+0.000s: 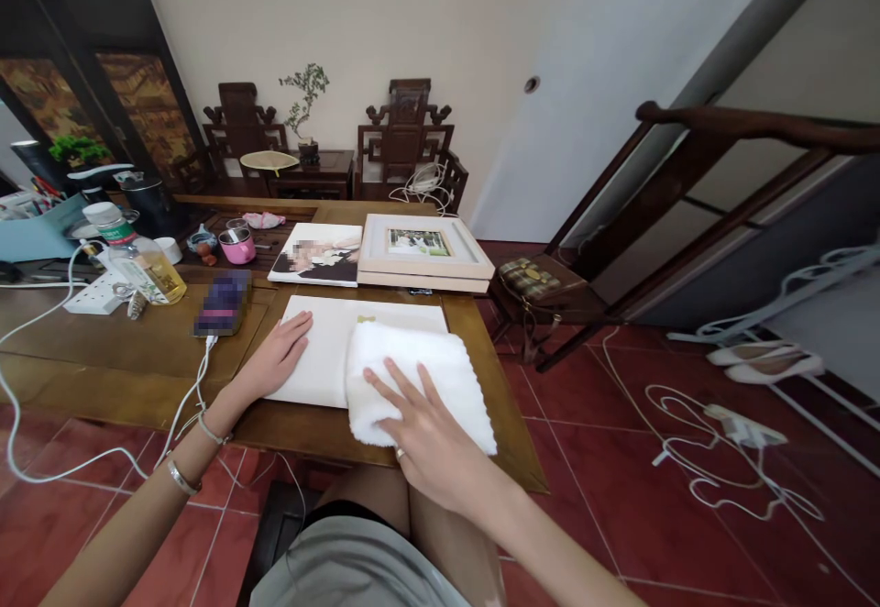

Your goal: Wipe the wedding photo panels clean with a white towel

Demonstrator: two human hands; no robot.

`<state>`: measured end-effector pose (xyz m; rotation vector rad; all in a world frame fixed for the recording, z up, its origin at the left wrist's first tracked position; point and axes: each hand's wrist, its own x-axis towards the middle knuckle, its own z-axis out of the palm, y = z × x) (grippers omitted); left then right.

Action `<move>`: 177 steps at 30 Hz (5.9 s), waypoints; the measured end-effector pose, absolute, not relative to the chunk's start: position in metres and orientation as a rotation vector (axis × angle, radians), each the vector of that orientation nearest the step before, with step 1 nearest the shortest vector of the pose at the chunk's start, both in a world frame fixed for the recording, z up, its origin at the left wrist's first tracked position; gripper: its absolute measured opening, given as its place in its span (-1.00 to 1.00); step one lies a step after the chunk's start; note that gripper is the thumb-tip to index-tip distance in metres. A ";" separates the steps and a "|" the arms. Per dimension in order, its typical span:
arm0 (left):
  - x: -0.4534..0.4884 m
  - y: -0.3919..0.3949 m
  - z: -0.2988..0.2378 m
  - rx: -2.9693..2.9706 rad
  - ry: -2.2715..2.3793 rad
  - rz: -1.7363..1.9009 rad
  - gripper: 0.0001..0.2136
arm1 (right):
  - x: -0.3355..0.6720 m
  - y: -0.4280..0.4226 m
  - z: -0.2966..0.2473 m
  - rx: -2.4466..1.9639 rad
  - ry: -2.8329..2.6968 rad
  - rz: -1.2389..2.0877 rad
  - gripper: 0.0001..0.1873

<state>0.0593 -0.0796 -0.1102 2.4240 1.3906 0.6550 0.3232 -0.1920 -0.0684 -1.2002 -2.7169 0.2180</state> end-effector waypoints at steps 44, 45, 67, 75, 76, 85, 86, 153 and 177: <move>0.058 -0.080 -0.108 2.441 1.366 0.639 -0.61 | 0.253 -0.174 -0.061 -1.140 -2.841 0.295 -0.61; 0.058 -0.080 -0.108 2.444 1.364 0.637 -0.60 | 0.254 -0.182 -0.059 -1.108 -2.866 0.342 -0.62; 0.057 -0.079 -0.109 2.434 1.361 0.620 -0.59 | 0.235 -0.164 -0.066 -1.292 -2.801 0.209 -0.60; 0.058 -0.078 -0.112 2.461 1.382 0.621 -0.59 | 0.261 -0.173 -0.058 -1.184 -2.743 0.338 -0.56; 0.058 -0.078 -0.112 2.466 1.385 0.616 -0.59 | 0.263 -0.166 -0.059 -1.202 -2.718 0.316 -0.54; 0.059 -0.078 -0.113 2.481 1.383 0.605 -0.59 | 0.255 -0.105 -0.065 -1.415 -2.653 0.103 -0.52; 0.059 -0.078 -0.113 2.481 1.382 0.607 -0.59 | 0.252 -0.104 -0.065 -1.432 -2.653 0.090 -0.52; 0.060 -0.085 -0.110 2.489 1.377 0.594 -0.63 | 0.312 -0.060 -0.059 -1.567 -2.491 0.283 -0.54; 0.058 -0.082 -0.110 2.526 1.420 0.525 -0.59 | 0.372 -0.102 -0.084 -1.315 -2.567 0.196 -0.61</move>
